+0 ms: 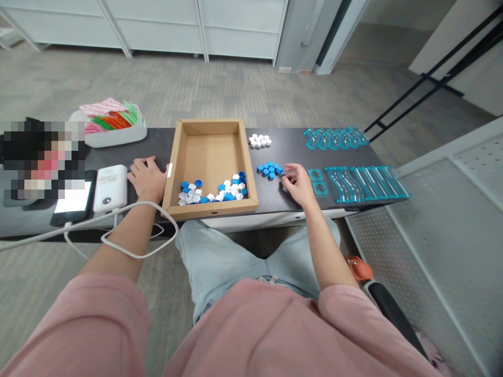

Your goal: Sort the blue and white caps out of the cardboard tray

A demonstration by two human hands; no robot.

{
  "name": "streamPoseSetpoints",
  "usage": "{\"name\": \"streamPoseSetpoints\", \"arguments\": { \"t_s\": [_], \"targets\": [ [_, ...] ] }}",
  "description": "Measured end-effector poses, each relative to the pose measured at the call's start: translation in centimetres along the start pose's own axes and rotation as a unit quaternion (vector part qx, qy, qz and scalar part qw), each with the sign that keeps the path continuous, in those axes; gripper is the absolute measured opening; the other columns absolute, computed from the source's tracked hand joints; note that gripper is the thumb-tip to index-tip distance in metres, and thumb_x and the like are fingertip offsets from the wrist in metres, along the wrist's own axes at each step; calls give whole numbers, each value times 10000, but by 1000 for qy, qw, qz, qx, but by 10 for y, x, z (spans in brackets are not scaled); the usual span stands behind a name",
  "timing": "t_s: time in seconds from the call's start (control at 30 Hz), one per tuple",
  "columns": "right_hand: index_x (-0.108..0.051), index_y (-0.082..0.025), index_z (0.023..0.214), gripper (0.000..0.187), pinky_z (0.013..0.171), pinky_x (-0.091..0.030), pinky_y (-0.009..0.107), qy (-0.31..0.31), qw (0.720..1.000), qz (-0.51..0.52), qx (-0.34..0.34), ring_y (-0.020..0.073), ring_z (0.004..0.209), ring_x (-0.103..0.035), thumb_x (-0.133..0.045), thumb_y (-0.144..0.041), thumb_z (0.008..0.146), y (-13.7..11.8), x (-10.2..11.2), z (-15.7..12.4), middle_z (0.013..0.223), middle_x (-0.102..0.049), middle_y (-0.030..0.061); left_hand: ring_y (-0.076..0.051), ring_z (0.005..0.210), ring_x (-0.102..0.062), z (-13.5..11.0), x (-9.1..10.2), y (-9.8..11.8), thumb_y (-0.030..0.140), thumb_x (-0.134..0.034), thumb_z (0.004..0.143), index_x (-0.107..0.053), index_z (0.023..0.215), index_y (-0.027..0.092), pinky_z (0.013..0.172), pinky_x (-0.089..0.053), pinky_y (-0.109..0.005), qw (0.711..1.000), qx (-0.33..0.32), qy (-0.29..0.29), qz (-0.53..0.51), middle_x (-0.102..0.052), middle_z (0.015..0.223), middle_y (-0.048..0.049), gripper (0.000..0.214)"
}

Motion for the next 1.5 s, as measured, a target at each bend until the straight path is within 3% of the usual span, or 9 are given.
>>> {"name": "streamPoseSetpoints", "arguments": {
  "t_s": [0.23, 0.57, 0.8, 1.1, 1.27, 1.5],
  "targets": [
    [-824, -306, 1320, 388, 979, -697, 523, -4, 999, -47, 19, 308, 959, -766, -740, -570, 1048, -7, -3, 2, 1345, -782, 152, -534, 1605, -444, 0, 1, 1, 390, -454, 1209, -569, 1765, -1, 1348, -330, -635, 1000, 3, -3, -15, -464, 1774, -374, 689],
    [-740, -305, 1096, 244, 958, -696, 524, 12, 998, -56, 16, 313, 932, -754, -807, -530, 1028, -7, -4, 1, 1283, -779, 139, -523, 1623, -448, 0, 0, 0, 400, -461, 1212, -568, 1773, 7, 1347, -342, -632, 1000, 2, 0, -5, -449, 1795, -370, 693],
    [-850, -327, 1259, 303, 1062, -668, 542, 10, 997, -64, 38, 365, 1086, -753, -715, -562, 1123, -12, -2, -1, 1236, -775, 134, -521, 1612, -438, 5, -6, -5, 429, -432, 1216, -565, 1771, 16, 1342, -334, -630, 1000, 2, 1, -5, -464, 1775, -368, 704],
    [-721, -322, 1031, 134, 1013, -670, 535, -1, 998, -52, 25, 369, 1100, -768, -826, -402, 1010, -3, -5, 1, 1143, -821, 109, -548, 1616, -445, 2, -1, -1, 395, -458, 1222, -571, 1754, 26, 1336, -355, -663, 1000, 5, -2, 1, -459, 1764, -384, 658],
    [-699, -304, 1031, 113, 933, -685, 492, -8, 999, -33, 36, 348, 1127, -779, -803, -306, 984, -4, -5, 1, 1272, -772, 125, -550, 1632, -446, 1, 1, 1, 392, -445, 1234, -555, 1771, 2, 1349, -352, -662, 1000, 8, -12, 8, -439, 1770, -395, 673],
    [-707, -291, 1105, 192, 876, -678, 480, 9, 998, -43, 42, 321, 999, -752, -806, -374, 963, -1, -5, 1, 1192, -772, 116, -531, 1634, -463, 1, 2, 2, 360, -453, 1218, -579, 1766, 15, 1359, -353, -638, 1000, 15, -4, 13, -464, 1782, -376, 659]
  ]
}}
Point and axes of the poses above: each hand's wrist, its own z-axis towards the middle knuckle, its own x-axis out of the back of the hand, y = z × x, the point moved 3 cm from there along z, towards the middle knuckle
